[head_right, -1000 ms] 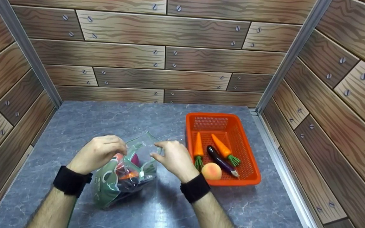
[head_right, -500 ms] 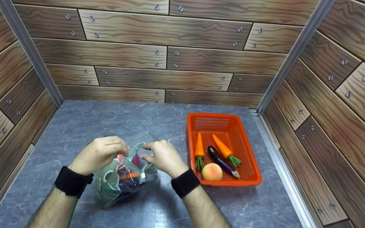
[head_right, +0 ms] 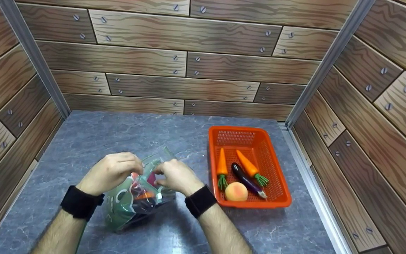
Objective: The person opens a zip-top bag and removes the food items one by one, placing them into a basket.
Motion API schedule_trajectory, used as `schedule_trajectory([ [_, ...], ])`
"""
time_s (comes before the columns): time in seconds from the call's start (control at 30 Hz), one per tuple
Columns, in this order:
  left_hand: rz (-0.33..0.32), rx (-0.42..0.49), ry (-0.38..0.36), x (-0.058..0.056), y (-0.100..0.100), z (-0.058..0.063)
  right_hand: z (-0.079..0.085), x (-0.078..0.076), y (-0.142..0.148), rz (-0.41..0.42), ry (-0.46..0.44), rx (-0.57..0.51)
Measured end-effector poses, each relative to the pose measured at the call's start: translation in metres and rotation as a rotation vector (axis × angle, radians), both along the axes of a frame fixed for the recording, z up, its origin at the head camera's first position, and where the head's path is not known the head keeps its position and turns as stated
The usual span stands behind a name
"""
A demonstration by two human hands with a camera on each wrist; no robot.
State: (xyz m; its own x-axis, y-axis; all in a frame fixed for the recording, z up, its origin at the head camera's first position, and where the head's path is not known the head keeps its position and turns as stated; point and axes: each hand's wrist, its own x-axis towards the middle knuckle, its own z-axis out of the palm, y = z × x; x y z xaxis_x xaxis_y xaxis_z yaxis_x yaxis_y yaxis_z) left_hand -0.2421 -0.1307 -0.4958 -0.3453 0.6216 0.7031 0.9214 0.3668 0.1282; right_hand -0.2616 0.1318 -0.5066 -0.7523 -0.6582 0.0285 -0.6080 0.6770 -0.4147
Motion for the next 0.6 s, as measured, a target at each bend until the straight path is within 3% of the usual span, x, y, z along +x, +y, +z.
schedule_trajectory([
  [0.13, 0.002, 0.001, 0.001, 0.000, 0.000, -0.002, -0.004, 0.000, -0.002, 0.039, -0.020, 0.096],
  [0.6, -0.009, -0.009, -0.006, 0.000, 0.001, -0.006, -0.012, 0.010, 0.001, 0.004, -0.036, 0.352],
])
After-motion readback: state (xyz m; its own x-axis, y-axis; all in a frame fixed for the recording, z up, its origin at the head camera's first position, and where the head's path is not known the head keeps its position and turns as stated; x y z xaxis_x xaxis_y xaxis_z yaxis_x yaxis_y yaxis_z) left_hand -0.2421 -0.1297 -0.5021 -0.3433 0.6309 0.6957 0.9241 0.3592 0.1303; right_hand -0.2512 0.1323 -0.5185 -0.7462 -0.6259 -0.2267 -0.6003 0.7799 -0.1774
